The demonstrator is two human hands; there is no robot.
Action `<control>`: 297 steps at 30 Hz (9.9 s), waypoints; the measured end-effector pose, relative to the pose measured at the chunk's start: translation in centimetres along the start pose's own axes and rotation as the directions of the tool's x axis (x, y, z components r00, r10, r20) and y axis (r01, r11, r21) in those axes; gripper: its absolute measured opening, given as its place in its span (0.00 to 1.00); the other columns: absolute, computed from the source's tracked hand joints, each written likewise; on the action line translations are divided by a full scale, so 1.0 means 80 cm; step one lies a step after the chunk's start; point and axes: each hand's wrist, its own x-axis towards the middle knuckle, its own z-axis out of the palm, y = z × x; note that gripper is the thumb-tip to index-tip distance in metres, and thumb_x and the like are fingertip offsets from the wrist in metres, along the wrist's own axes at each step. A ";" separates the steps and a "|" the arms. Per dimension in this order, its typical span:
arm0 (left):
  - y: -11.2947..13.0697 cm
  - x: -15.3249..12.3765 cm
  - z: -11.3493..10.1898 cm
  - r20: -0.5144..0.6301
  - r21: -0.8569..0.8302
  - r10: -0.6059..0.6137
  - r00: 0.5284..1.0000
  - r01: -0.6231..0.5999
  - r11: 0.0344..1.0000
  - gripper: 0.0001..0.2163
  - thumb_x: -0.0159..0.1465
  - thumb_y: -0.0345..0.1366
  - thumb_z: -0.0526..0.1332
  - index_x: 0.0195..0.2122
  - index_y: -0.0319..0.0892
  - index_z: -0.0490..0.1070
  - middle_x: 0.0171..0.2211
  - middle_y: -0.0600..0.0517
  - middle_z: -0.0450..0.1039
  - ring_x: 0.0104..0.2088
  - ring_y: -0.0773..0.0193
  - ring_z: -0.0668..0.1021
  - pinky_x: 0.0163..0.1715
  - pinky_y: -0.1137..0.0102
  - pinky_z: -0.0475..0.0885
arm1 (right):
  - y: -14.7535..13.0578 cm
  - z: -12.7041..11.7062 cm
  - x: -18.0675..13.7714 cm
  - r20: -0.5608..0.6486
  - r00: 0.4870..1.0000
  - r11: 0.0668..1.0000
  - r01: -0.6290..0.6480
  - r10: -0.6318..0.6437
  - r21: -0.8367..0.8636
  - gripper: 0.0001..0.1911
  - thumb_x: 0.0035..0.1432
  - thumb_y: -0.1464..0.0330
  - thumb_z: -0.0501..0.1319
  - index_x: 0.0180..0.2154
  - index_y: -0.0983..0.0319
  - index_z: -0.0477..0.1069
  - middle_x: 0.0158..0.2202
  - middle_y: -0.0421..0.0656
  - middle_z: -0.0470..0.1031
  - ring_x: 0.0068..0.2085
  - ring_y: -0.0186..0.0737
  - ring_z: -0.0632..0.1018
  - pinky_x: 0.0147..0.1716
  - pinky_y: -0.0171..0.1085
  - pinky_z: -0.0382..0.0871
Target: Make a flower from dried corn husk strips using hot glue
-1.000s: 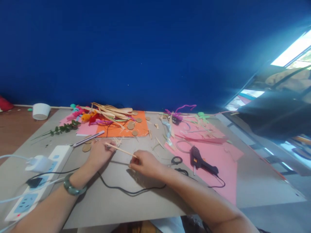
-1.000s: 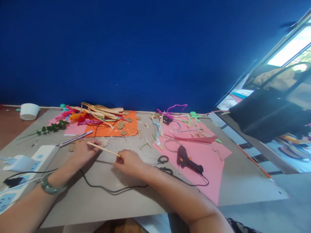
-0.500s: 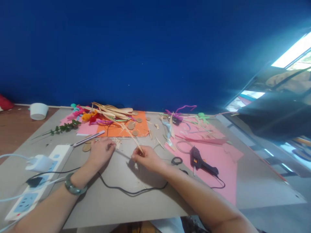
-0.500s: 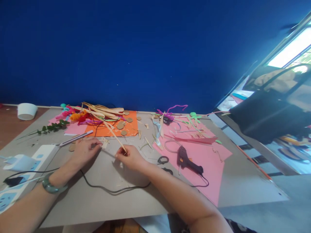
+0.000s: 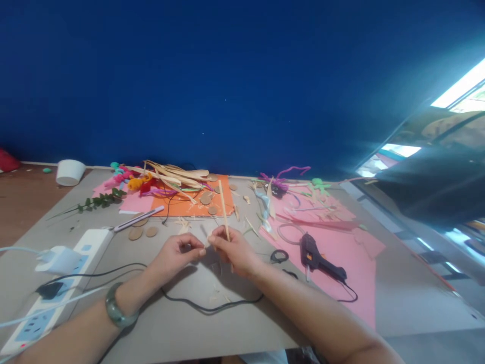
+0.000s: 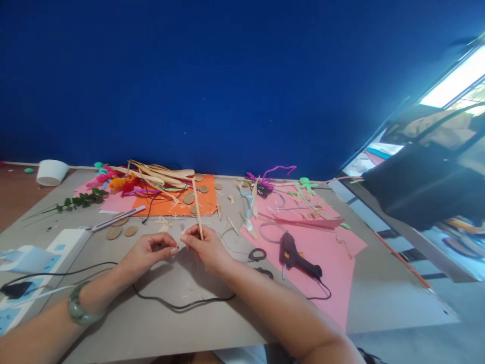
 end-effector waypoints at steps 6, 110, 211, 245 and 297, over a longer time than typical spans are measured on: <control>0.000 -0.001 -0.001 -0.031 -0.032 0.030 0.999 -0.031 0.999 0.10 0.56 0.42 0.64 0.27 0.39 0.72 0.25 0.53 0.69 0.27 0.67 0.69 0.28 0.72 0.64 | -0.001 -0.005 0.000 0.032 0.993 0.965 0.118 -0.114 -0.235 0.14 0.60 0.56 0.55 0.31 0.59 0.59 0.20 0.32 0.59 0.18 0.28 0.57 0.19 0.31 0.52; 0.011 -0.003 -0.013 -0.077 0.198 0.266 0.961 -0.247 0.948 0.07 0.56 0.38 0.65 0.24 0.41 0.74 0.27 0.50 0.74 0.31 0.62 0.75 0.36 0.68 0.69 | -0.032 -0.016 -0.006 0.242 0.953 0.977 -0.150 0.183 -0.149 0.27 0.60 0.48 0.50 0.18 0.60 0.52 0.14 0.30 0.48 0.15 0.26 0.47 0.14 0.29 0.40; 0.001 0.018 -0.051 0.060 0.882 0.171 0.983 -0.132 0.452 0.20 0.53 0.25 0.54 0.46 0.44 0.73 0.48 0.45 0.76 0.51 0.51 0.73 0.56 0.51 0.54 | -0.020 -0.043 0.031 0.026 0.989 0.985 -0.146 0.144 0.089 0.22 0.59 0.54 0.53 0.21 0.60 0.52 0.13 0.29 0.46 0.15 0.25 0.44 0.14 0.26 0.35; 0.002 0.013 -0.035 0.171 0.775 0.250 0.953 -0.287 0.563 0.10 0.58 0.35 0.60 0.40 0.42 0.75 0.42 0.46 0.73 0.44 0.55 0.74 0.46 0.62 0.68 | -0.019 -0.049 0.029 -0.080 0.983 0.903 0.116 -0.163 -0.415 0.18 0.58 0.56 0.55 0.24 0.60 0.56 0.20 0.33 0.53 0.21 0.29 0.56 0.19 0.30 0.48; -0.025 0.024 -0.042 0.082 0.772 0.326 0.942 -0.267 0.577 0.18 0.52 0.39 0.64 0.44 0.38 0.75 0.44 0.42 0.76 0.45 0.49 0.75 0.48 0.57 0.68 | -0.018 -0.035 -0.017 0.530 0.848 -0.040 0.530 0.010 -0.847 0.08 0.56 0.72 0.62 0.39 0.66 0.75 0.37 0.48 0.74 0.39 0.42 0.74 0.40 0.37 0.64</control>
